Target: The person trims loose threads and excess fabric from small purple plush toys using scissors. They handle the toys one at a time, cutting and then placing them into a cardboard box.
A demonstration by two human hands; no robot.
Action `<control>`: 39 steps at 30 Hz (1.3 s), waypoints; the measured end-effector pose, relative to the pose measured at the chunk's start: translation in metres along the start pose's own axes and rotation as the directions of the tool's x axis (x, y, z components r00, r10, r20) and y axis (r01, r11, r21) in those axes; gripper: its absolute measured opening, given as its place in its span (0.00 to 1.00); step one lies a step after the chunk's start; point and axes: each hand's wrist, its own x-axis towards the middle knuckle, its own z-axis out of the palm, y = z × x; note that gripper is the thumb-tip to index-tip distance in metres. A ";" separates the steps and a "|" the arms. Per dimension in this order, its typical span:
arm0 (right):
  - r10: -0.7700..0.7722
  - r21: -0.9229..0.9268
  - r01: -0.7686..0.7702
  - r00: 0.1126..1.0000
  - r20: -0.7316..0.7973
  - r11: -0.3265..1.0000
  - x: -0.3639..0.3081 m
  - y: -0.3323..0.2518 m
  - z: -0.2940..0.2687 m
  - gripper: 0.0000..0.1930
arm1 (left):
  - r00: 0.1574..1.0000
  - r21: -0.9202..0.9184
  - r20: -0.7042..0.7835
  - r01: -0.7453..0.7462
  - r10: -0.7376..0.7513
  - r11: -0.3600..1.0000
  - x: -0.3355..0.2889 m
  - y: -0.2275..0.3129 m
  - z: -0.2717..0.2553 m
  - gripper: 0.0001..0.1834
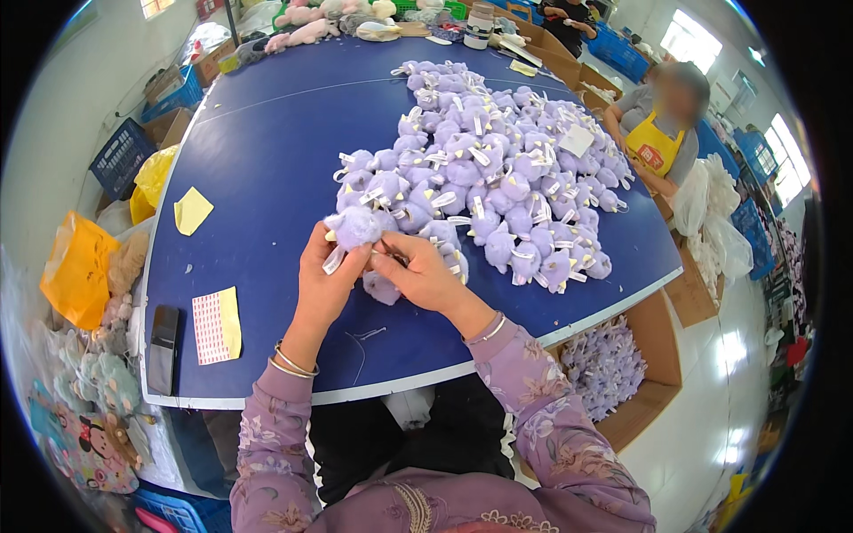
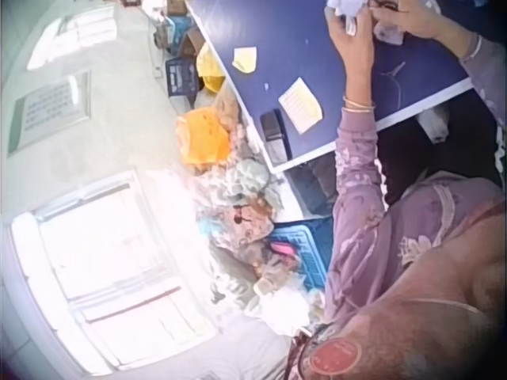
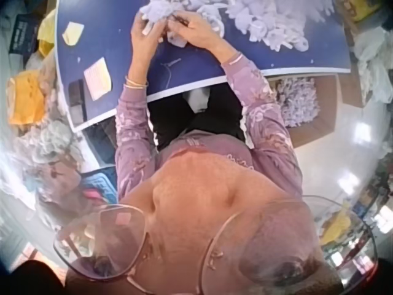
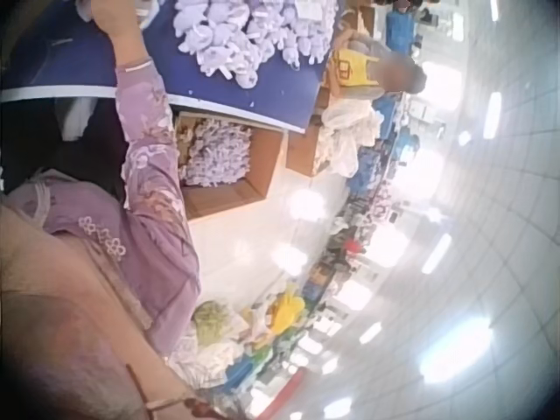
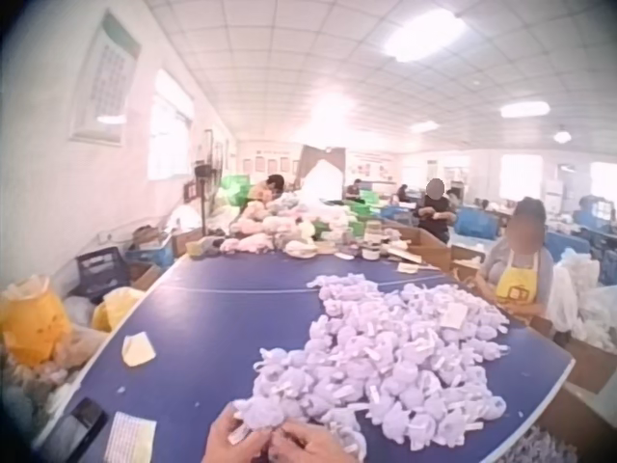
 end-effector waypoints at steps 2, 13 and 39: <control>0.088 0.017 -0.088 0.996 0.024 0.996 -0.003 -0.002 -0.004 0.08 | 1.000 -0.050 0.000 0.000 0.000 0.999 -0.002 0.000 0.001 0.11; 0.173 0.057 -0.171 0.984 -0.035 0.984 -0.010 0.002 -0.012 0.09 | 0.995 0.143 -0.009 -0.101 0.104 0.985 -0.005 -0.011 0.001 0.19; 0.114 -0.086 -0.117 0.993 -0.033 0.989 -0.005 -0.009 -0.002 0.12 | 0.999 -0.009 -0.035 -0.028 0.028 1.000 -0.007 -0.019 -0.007 0.12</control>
